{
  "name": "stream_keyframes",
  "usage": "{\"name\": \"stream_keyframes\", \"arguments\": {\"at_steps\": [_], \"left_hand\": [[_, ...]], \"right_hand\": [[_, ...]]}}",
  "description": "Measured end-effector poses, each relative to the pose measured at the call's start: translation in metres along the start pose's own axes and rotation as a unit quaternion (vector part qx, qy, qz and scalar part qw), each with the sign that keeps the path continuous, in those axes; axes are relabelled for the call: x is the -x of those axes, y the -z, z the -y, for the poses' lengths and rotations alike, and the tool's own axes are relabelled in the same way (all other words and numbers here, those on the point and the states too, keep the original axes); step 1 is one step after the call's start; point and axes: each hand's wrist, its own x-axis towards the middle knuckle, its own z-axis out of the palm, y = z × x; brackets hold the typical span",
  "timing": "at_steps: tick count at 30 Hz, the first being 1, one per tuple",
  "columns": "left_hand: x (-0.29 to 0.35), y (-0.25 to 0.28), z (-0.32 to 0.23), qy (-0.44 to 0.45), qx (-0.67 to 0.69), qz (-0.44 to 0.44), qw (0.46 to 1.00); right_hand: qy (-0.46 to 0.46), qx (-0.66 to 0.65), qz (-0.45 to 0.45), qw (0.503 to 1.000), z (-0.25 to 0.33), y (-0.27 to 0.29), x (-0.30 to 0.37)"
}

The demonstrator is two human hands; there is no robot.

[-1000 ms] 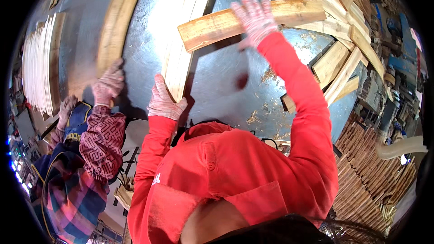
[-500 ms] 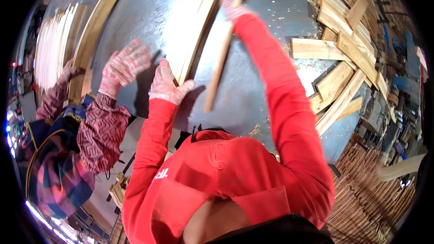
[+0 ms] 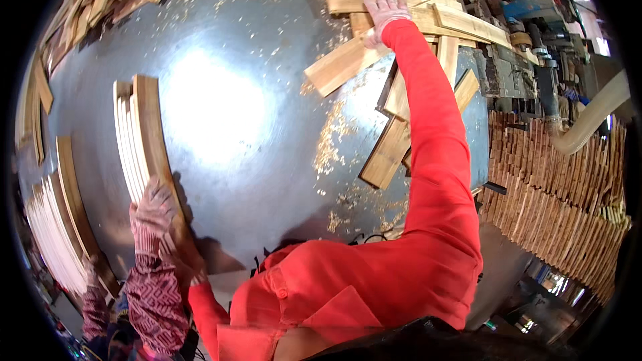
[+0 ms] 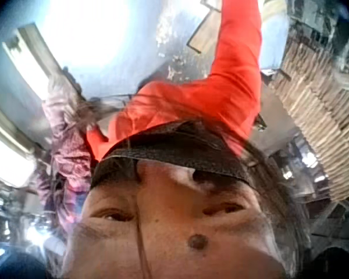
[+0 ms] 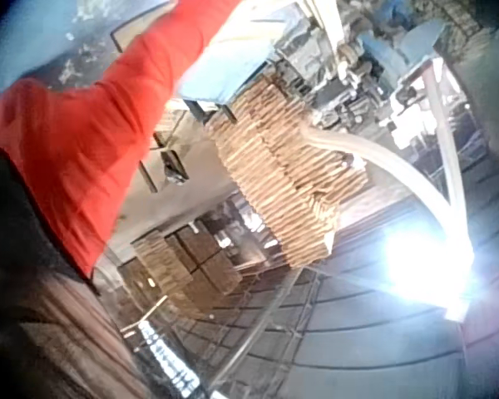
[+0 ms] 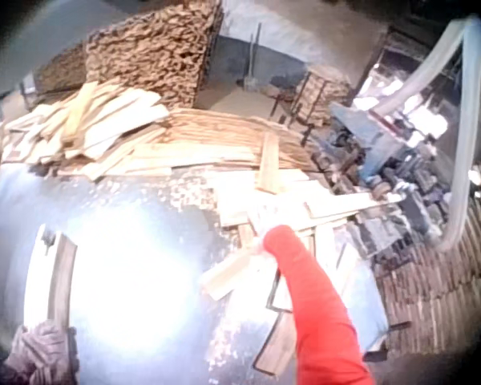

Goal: The person sorts wooden planks on a metal table, picking up pieces, inspecting them, and placing them into separate piles. The person handles the planks one at a time, flipping them over and moving them between stacks.

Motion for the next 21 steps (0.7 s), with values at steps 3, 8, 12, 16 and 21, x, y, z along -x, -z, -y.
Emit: {"name": "stream_keyframes", "arguments": {"at_steps": [3, 8, 12, 16, 21], "left_hand": [[0.021, -0.008, 0.039, -0.128, -0.205, -0.033, 0.970], [-0.001, -0.066, 0.149, -0.329, -0.467, 0.107, 0.814], [-0.067, -0.186, 0.126, -0.117, -0.159, 0.225, 0.954], [-0.073, -0.240, 0.161, 0.148, -0.226, 0.247, 0.931], [-0.075, -0.185, 0.232, 0.130, -0.414, 0.347, 0.832]], "right_hand": [[0.038, -0.047, 0.061, 0.996, -0.034, -0.011, -0.013], [0.143, -0.047, 0.090, 0.985, -0.017, -0.006, 0.023], [0.444, -0.069, -0.226, 0.864, 0.118, -0.068, 0.146], [0.472, -0.266, -0.149, 0.827, 0.130, -0.037, 0.187], [0.232, -0.054, -0.167, 0.957, -0.011, -0.066, 0.113]]}}
